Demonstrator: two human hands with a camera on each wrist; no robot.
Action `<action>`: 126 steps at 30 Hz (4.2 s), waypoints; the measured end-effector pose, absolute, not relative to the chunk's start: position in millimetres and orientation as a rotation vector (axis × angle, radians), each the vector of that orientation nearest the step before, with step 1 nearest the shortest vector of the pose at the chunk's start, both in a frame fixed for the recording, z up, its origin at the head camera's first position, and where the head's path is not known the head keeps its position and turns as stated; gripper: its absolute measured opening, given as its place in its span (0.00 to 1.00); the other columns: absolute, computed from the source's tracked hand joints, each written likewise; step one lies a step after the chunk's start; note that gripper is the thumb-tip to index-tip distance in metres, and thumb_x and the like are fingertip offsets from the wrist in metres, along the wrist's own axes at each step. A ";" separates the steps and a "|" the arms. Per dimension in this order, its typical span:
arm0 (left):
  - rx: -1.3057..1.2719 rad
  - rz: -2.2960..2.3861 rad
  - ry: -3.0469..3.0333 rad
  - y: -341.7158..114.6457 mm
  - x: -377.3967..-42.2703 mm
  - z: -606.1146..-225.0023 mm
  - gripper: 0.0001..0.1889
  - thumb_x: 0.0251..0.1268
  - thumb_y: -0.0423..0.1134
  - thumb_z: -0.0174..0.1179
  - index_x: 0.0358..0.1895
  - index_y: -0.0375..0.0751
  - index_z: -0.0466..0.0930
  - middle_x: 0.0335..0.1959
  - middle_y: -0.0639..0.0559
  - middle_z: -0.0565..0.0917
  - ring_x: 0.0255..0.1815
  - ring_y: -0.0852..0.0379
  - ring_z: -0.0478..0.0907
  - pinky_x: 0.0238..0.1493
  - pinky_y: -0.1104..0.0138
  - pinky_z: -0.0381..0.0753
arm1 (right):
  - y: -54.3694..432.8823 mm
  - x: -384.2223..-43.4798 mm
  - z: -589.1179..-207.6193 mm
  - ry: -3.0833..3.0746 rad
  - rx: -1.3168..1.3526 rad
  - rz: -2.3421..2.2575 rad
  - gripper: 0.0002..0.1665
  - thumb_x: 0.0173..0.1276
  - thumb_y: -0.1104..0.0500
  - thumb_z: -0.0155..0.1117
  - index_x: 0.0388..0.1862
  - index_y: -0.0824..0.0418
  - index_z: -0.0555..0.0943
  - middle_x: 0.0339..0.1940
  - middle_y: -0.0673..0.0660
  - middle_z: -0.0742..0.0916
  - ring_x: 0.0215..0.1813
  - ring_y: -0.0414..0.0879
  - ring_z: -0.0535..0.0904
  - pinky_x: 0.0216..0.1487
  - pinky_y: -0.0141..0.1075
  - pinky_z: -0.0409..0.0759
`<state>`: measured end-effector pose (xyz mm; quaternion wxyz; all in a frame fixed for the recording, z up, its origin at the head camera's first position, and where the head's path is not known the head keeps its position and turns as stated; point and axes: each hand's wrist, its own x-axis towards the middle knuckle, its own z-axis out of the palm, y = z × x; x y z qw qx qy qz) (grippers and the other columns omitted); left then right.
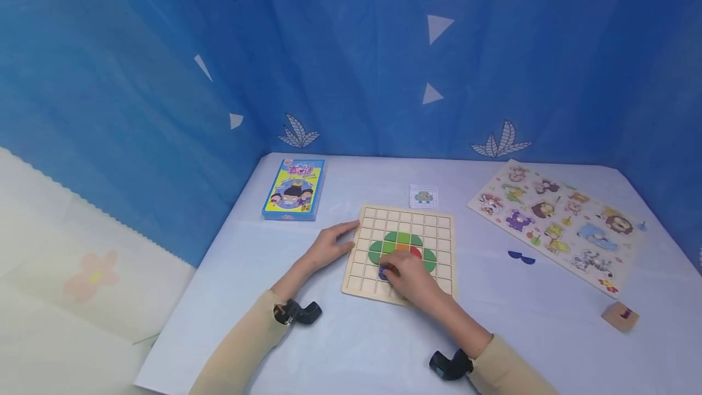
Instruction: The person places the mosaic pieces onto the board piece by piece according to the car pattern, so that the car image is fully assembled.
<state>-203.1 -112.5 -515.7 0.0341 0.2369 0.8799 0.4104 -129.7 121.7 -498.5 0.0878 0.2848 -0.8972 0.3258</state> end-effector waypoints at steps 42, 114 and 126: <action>0.714 1.271 2.701 -111.4 -206.2 -517.6 0.28 0.65 0.34 0.58 0.68 0.41 0.65 0.66 0.47 0.69 0.68 0.51 0.62 0.68 0.62 0.61 | 320.2 -130.9 -492.1 -2.660 0.198 0.722 0.17 0.55 0.73 0.67 0.46 0.75 0.79 0.41 0.74 0.82 0.39 0.68 0.78 0.34 0.59 0.77; 0.688 1.279 2.707 -110.5 -202.4 -514.5 0.27 0.65 0.34 0.58 0.68 0.39 0.66 0.67 0.47 0.69 0.68 0.52 0.62 0.68 0.63 0.61 | 171.2 -107.9 -502.7 -2.658 0.753 0.886 0.14 0.51 0.71 0.72 0.37 0.58 0.86 0.36 0.49 0.86 0.40 0.43 0.81 0.38 0.37 0.83; 0.689 1.276 2.713 -110.9 -202.3 -515.2 0.27 0.65 0.34 0.58 0.68 0.40 0.66 0.66 0.47 0.69 0.68 0.52 0.62 0.68 0.63 0.61 | 169.9 -102.1 -499.9 -2.631 0.820 0.837 0.14 0.51 0.70 0.73 0.38 0.59 0.87 0.35 0.48 0.86 0.41 0.45 0.80 0.40 0.40 0.83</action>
